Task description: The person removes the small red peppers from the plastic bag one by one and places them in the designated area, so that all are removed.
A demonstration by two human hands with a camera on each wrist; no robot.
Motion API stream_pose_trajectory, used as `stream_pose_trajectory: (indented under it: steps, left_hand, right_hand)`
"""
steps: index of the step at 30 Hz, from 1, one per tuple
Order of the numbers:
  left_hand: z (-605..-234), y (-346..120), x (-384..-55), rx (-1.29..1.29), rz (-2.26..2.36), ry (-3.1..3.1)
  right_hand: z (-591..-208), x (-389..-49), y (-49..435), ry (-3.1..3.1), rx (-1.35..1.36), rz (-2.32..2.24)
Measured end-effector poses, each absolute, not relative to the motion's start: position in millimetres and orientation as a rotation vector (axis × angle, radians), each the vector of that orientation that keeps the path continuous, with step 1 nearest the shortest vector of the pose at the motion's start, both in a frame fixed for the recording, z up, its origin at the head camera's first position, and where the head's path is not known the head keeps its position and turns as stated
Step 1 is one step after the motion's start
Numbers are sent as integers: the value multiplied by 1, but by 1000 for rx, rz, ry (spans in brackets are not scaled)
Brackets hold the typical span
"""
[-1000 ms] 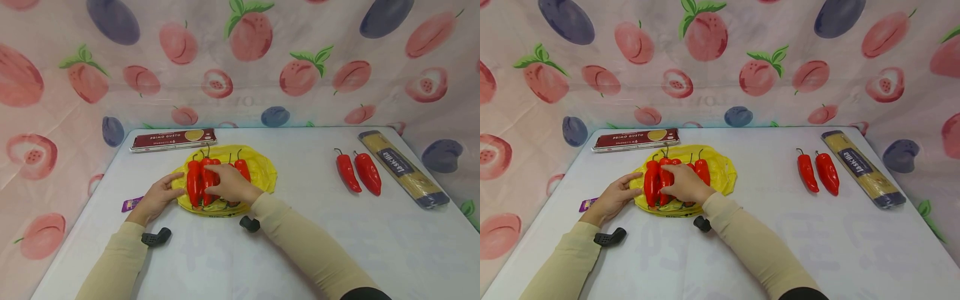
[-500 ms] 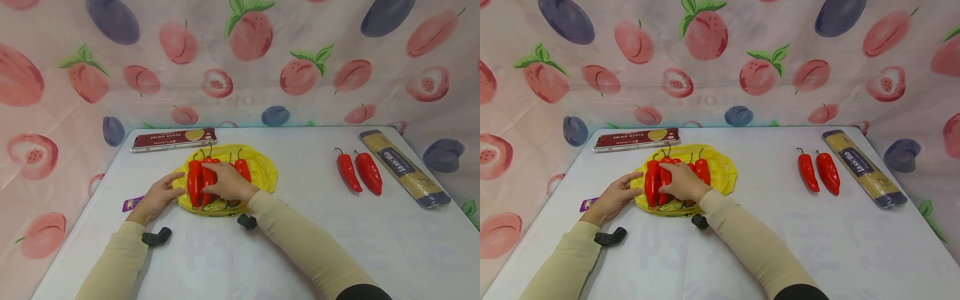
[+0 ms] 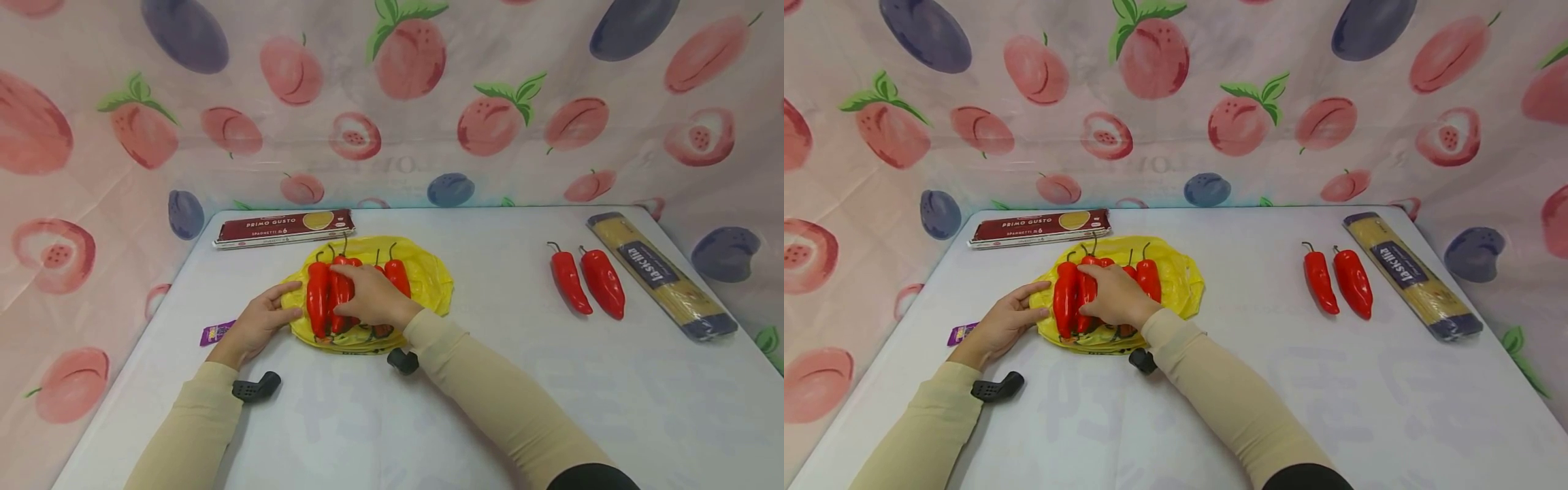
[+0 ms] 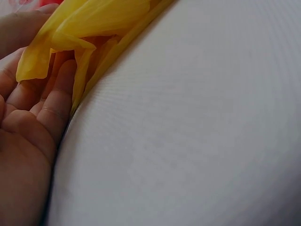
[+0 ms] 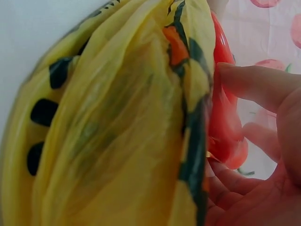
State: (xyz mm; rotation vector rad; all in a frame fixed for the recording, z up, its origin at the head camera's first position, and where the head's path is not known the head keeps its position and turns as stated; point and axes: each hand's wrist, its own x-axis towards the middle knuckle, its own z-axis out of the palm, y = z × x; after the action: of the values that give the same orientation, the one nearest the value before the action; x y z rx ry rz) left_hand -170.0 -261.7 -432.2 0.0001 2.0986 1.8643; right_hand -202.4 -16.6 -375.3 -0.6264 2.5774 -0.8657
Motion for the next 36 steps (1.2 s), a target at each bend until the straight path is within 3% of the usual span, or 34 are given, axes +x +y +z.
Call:
stream_pose_trajectory:
  steps: [36]
  left_hand:
    - [-434,-262,-171,-3,1863,2102]
  right_hand:
    - [-375,-207,6,2537,-618,-1150]
